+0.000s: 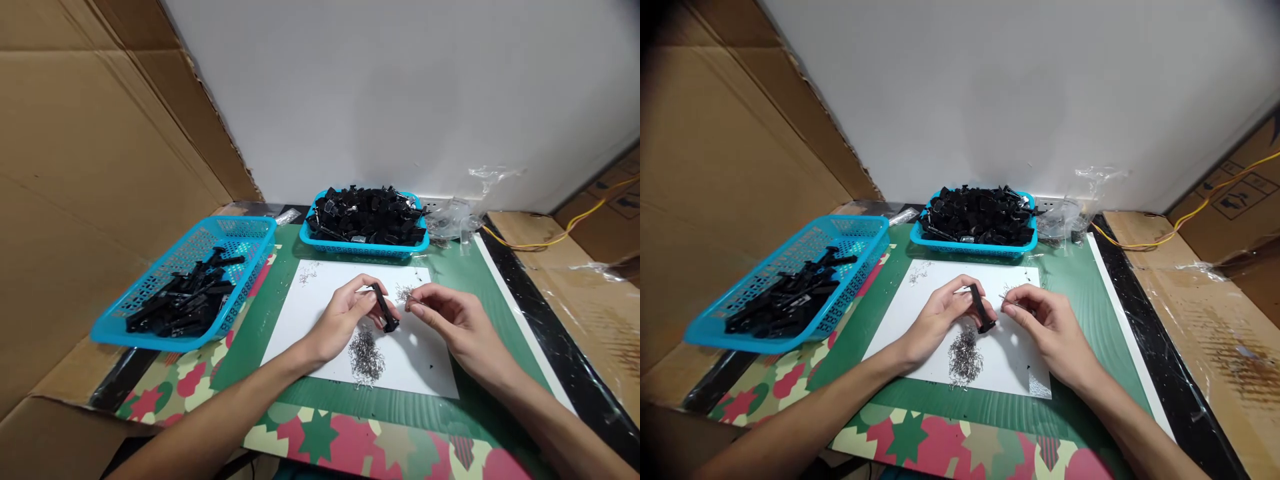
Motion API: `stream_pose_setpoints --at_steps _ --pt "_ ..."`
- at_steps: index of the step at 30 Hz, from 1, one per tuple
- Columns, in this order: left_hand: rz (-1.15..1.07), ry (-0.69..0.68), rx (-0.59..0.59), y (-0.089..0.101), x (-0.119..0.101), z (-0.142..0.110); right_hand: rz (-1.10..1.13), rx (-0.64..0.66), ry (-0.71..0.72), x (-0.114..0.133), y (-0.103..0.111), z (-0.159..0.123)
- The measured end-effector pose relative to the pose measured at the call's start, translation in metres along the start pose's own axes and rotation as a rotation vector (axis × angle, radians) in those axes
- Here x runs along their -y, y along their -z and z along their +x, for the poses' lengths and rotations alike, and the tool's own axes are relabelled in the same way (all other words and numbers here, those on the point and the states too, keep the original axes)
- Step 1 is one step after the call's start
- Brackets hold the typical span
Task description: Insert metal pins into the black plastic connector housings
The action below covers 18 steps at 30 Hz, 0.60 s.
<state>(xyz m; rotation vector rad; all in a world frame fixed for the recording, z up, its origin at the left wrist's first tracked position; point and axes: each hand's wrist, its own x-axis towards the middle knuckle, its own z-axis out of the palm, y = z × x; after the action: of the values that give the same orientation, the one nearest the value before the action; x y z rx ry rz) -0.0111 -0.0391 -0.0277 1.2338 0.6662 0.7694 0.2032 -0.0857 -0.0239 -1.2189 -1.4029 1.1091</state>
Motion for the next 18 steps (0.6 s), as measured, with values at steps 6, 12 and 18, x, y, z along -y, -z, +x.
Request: stream_pose_setpoints --at_steps 6,12,18 --pt "-0.016 0.028 0.009 -0.0036 0.0059 0.0008 0.072 0.013 -0.029 0.0003 -0.0037 -0.0023" --pt "0.006 0.016 -0.064 -0.0057 0.0107 -0.0032 0.081 -0.038 -0.041 0.0019 -0.0046 -0.0050" --pt "0.402 -0.096 0.032 -0.0085 0.0056 -0.0081 0.040 -0.047 -0.021 0.0013 -0.0040 -0.0072"
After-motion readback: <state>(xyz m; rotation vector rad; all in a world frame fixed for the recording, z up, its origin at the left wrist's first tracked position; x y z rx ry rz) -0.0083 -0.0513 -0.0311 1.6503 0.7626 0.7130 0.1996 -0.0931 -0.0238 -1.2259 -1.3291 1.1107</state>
